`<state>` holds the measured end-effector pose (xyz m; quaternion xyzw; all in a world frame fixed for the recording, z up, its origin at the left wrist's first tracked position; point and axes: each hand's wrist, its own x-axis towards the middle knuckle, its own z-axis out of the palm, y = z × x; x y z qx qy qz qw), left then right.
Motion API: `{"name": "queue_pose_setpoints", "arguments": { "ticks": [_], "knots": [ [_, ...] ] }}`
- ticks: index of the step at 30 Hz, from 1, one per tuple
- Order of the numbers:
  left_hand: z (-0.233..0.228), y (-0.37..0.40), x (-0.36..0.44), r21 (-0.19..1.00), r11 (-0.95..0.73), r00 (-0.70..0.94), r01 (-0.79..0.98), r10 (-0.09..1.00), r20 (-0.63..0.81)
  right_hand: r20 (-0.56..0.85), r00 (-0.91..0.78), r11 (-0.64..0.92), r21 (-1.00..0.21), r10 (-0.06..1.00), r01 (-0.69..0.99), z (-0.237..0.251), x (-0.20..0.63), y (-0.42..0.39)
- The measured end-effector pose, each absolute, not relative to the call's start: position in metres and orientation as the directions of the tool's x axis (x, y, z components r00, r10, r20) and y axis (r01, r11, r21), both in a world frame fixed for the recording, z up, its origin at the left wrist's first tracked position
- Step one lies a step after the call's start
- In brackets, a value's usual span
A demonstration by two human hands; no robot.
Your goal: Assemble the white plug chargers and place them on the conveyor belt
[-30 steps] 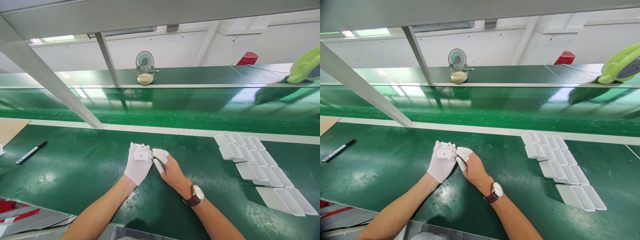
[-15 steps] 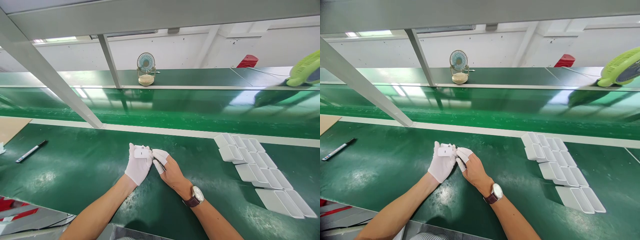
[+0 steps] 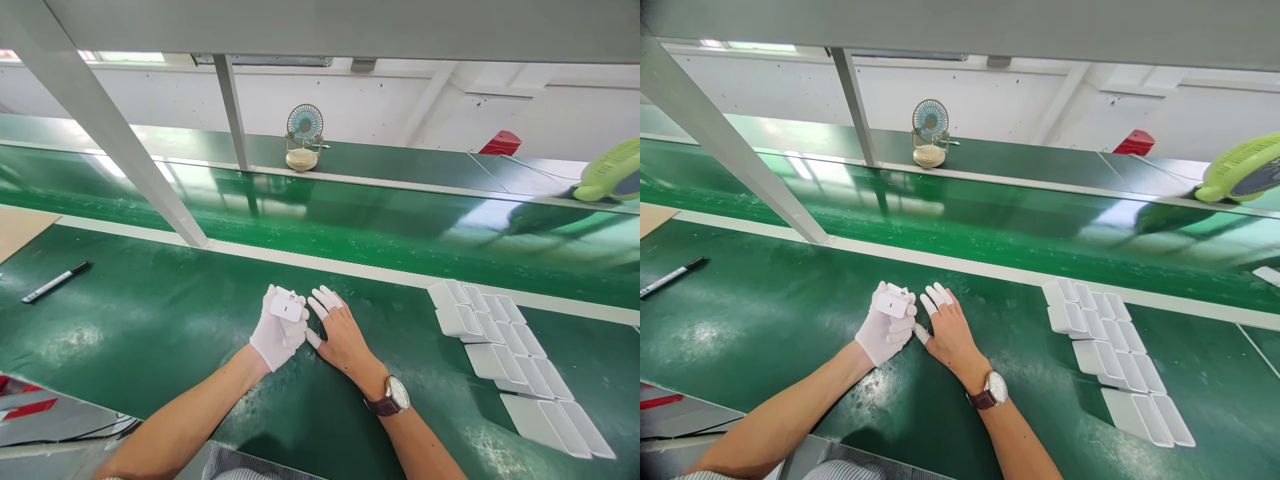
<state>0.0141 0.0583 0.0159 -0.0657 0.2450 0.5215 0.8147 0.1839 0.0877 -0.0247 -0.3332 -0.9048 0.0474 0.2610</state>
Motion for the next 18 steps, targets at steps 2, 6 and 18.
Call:
{"name": "queue_pose_setpoints", "arguments": {
  "ticks": [2,6,18],
  "knots": [
    [0.017,0.058,0.014,0.174,0.486,0.369,-0.856,0.812,-0.453,0.478,-0.63,0.788,-0.305,0.612,0.534,-0.018,0.183,0.086],
    [0.015,0.057,0.014,0.227,0.593,0.428,-0.773,0.75,-0.504,0.578,-0.587,0.824,-0.4,0.567,0.402,-0.007,0.182,0.079],
    [0.001,0.059,0.012,0.292,0.697,0.506,-0.655,0.692,-0.515,0.628,-0.467,0.782,-0.51,0.623,0.357,-0.005,0.172,0.063]
  ]
}}
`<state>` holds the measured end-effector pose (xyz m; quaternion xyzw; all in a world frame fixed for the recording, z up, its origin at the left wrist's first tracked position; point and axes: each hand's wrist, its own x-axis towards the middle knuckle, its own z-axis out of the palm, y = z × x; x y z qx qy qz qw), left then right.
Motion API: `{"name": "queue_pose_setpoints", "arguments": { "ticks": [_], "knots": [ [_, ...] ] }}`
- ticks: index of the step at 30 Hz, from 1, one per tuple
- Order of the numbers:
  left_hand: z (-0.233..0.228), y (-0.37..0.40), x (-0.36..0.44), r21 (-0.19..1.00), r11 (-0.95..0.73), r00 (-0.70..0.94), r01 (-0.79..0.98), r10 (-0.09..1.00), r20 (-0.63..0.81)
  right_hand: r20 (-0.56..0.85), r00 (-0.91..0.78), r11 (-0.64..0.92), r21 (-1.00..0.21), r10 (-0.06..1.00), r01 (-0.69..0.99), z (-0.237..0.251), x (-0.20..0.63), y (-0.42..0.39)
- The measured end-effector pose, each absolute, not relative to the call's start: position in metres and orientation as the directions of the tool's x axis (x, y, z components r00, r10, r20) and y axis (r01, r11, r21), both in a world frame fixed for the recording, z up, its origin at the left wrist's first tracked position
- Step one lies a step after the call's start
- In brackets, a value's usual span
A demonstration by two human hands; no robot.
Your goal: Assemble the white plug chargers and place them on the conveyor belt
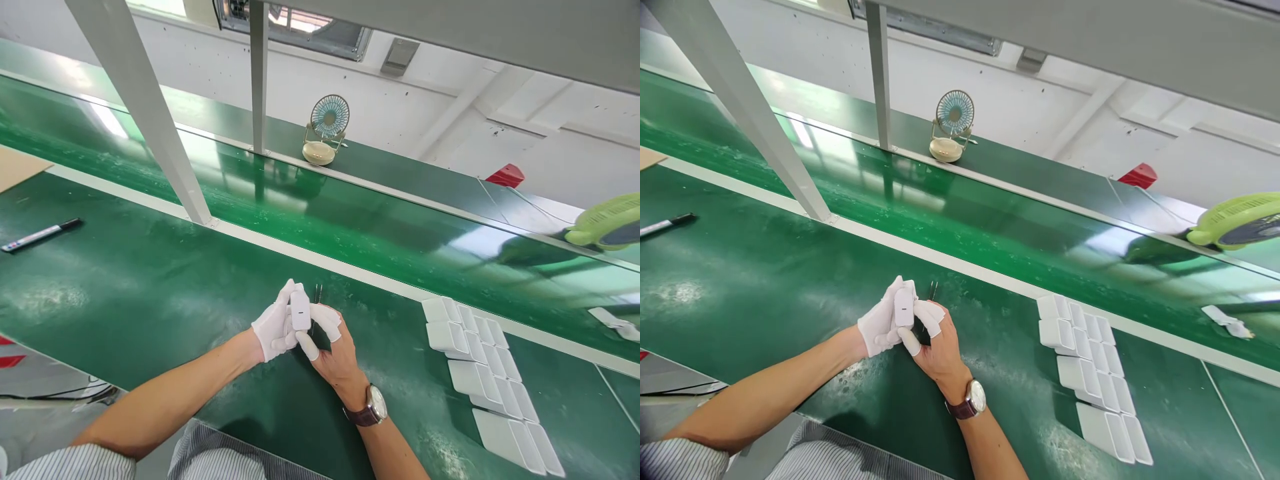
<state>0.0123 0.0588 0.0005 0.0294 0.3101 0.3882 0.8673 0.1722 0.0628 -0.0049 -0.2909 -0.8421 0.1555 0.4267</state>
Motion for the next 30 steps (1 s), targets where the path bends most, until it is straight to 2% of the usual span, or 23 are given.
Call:
{"name": "queue_pose_setpoints", "arguments": {
  "ticks": [10,20,30],
  "knots": [
    [-0.004,0.058,0.011,0.276,0.689,0.514,-0.67,0.699,-0.497,0.662,-0.464,0.808,-0.454,0.588,0.375,-0.004,0.17,0.061],
    [0.006,0.057,0.013,0.265,0.661,0.469,-0.702,0.709,-0.526,0.658,-0.458,0.801,-0.475,0.598,0.364,-0.006,0.17,0.062],
    [0.009,0.059,0.011,0.313,0.694,0.46,-0.648,0.685,-0.565,0.544,-0.406,0.679,-0.581,0.734,0.449,-0.009,0.171,0.059]
  ]
}}
